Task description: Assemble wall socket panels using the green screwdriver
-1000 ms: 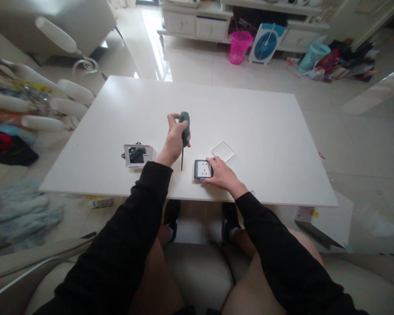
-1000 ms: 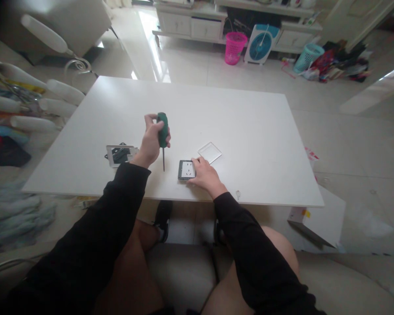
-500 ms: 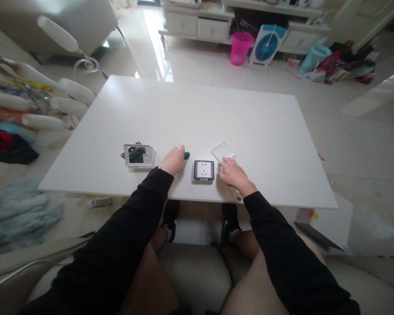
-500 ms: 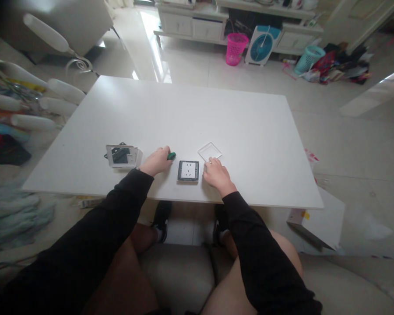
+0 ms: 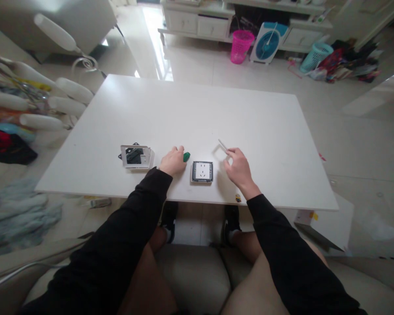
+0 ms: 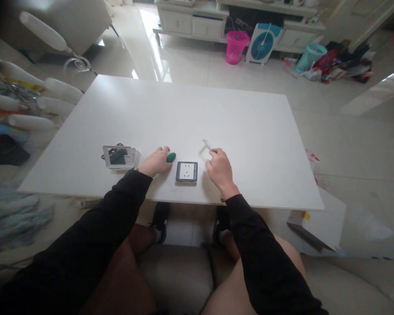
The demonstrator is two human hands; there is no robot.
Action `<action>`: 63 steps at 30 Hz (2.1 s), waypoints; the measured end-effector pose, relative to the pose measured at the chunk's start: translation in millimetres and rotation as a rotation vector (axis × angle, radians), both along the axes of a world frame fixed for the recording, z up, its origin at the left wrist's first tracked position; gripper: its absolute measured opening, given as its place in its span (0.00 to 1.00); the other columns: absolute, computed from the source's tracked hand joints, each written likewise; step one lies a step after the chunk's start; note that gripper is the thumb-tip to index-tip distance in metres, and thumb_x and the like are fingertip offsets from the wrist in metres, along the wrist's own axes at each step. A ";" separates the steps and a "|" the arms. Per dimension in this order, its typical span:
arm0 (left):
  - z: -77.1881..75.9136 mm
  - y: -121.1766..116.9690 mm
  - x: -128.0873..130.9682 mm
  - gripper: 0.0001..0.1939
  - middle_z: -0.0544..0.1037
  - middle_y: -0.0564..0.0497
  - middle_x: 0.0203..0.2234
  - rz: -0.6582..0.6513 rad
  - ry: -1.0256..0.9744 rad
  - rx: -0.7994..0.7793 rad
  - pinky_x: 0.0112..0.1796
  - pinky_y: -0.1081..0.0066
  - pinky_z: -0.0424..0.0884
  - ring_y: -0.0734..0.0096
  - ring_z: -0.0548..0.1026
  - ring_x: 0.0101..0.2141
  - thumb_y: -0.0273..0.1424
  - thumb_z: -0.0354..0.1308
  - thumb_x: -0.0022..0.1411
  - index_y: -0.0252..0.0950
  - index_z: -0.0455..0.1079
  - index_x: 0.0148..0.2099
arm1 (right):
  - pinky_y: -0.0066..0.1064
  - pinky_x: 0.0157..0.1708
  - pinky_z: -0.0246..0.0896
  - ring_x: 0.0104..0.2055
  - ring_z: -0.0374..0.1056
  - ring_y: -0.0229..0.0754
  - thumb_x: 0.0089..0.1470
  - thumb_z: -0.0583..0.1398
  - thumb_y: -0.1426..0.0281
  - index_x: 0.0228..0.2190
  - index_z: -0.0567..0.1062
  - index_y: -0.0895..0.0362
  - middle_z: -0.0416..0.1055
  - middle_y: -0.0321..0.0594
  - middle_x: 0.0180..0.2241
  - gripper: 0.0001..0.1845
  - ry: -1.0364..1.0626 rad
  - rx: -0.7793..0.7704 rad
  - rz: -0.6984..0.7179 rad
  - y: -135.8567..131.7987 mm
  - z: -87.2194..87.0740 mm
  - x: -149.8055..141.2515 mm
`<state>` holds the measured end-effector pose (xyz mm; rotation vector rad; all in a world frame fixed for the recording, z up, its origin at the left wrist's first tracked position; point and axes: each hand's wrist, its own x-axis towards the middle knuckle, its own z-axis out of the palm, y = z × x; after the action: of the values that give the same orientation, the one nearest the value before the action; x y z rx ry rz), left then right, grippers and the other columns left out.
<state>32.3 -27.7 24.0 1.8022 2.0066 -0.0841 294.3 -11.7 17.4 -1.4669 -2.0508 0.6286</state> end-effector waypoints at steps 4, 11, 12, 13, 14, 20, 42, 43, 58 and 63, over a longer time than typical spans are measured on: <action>1.6 -2.8 3.4 0.26 0.71 0.31 0.56 -0.027 0.006 -0.010 0.53 0.54 0.73 0.44 0.76 0.54 0.29 0.55 0.63 0.31 0.63 0.63 | 0.46 0.50 0.73 0.44 0.75 0.48 0.56 0.61 0.68 0.40 0.82 0.57 0.79 0.46 0.41 0.13 0.448 -0.040 -0.200 2.9 11.6 -3.4; 12.4 6.5 19.1 0.24 0.72 0.31 0.57 0.037 -0.195 0.221 0.58 0.50 0.69 0.46 0.71 0.60 0.24 0.52 0.64 0.32 0.64 0.63 | 0.41 0.45 0.74 0.40 0.74 0.43 0.43 0.67 0.68 0.34 0.76 0.55 0.78 0.39 0.38 0.13 0.852 -0.284 -0.301 5.2 4.6 -12.0; 14.4 10.2 21.7 0.21 0.73 0.34 0.55 0.073 -0.325 0.284 0.58 0.52 0.70 0.51 0.73 0.58 0.24 0.50 0.66 0.33 0.66 0.60 | 0.41 0.46 0.74 0.41 0.74 0.43 0.43 0.66 0.68 0.35 0.75 0.54 0.77 0.39 0.38 0.13 0.874 -0.314 -0.292 5.2 2.9 -12.9; 15.8 14.0 24.2 0.17 0.76 0.36 0.53 0.116 -0.483 0.312 0.56 0.54 0.72 0.55 0.76 0.54 0.26 0.50 0.67 0.34 0.68 0.57 | 0.41 0.46 0.74 0.43 0.75 0.43 0.43 0.66 0.68 0.35 0.73 0.54 0.76 0.38 0.39 0.13 0.894 -0.344 -0.280 5.2 1.2 -13.9; 16.6 17.4 26.6 0.13 0.78 0.39 0.49 0.162 -0.654 0.296 0.52 0.56 0.74 0.58 0.78 0.49 0.28 0.50 0.69 0.35 0.69 0.53 | 0.42 0.47 0.74 0.43 0.75 0.43 0.44 0.66 0.67 0.35 0.72 0.53 0.76 0.38 0.40 0.14 0.912 -0.366 -0.268 5.2 -0.7 -15.0; 12.3 25.4 36.1 0.12 0.80 0.51 0.33 0.348 -1.241 0.173 0.36 0.69 0.76 0.72 0.79 0.31 0.29 0.63 0.61 0.36 0.65 0.45 | 0.43 0.48 0.75 0.47 0.75 0.45 0.44 0.67 0.66 0.41 0.70 0.51 0.75 0.39 0.41 0.21 0.937 -0.375 -0.242 8.6 -11.4 -23.0; 25.0 14.2 40.2 0.45 0.73 0.37 0.57 0.072 -1.102 0.262 0.44 0.63 0.76 0.59 0.76 0.48 0.38 0.74 0.48 0.34 0.63 0.65 | 0.39 0.45 0.74 0.50 0.74 0.47 0.49 0.65 0.68 0.48 0.69 0.49 0.76 0.40 0.47 0.23 0.586 -0.144 0.061 -14.6 27.9 -46.9; 25.1 14.1 37.4 0.45 0.73 0.37 0.57 0.022 -1.026 0.298 0.45 0.61 0.76 0.58 0.76 0.49 0.37 0.75 0.47 0.34 0.64 0.65 | 0.39 0.45 0.74 0.53 0.73 0.48 0.48 0.63 0.71 0.50 0.67 0.49 0.74 0.42 0.50 0.25 0.544 -0.123 0.058 -12.8 29.6 -42.8; 4.8 -10.0 38.4 0.40 0.73 0.35 0.54 -0.533 -0.122 0.153 0.54 0.58 0.69 0.46 0.73 0.52 0.34 0.74 0.46 0.31 0.67 0.60 | 0.51 0.65 0.60 0.62 0.64 0.57 0.45 0.71 0.71 0.62 0.67 0.58 0.69 0.53 0.58 0.43 -0.075 -0.146 0.475 -12.4 -2.2 -18.4; 1.8 -11.5 40.4 0.42 0.72 0.35 0.53 -0.561 -0.071 0.092 0.56 0.60 0.67 0.48 0.74 0.52 0.32 0.74 0.47 0.28 0.63 0.62 | 0.49 0.60 0.64 0.57 0.67 0.55 0.43 0.73 0.73 0.62 0.67 0.56 0.70 0.49 0.54 0.44 -0.116 -0.149 0.463 -13.1 -6.9 -20.4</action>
<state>72.8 -39.3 25.8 2.3416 1.4250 -0.0964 273.8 -24.7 10.5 -1.1255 -2.5077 0.9106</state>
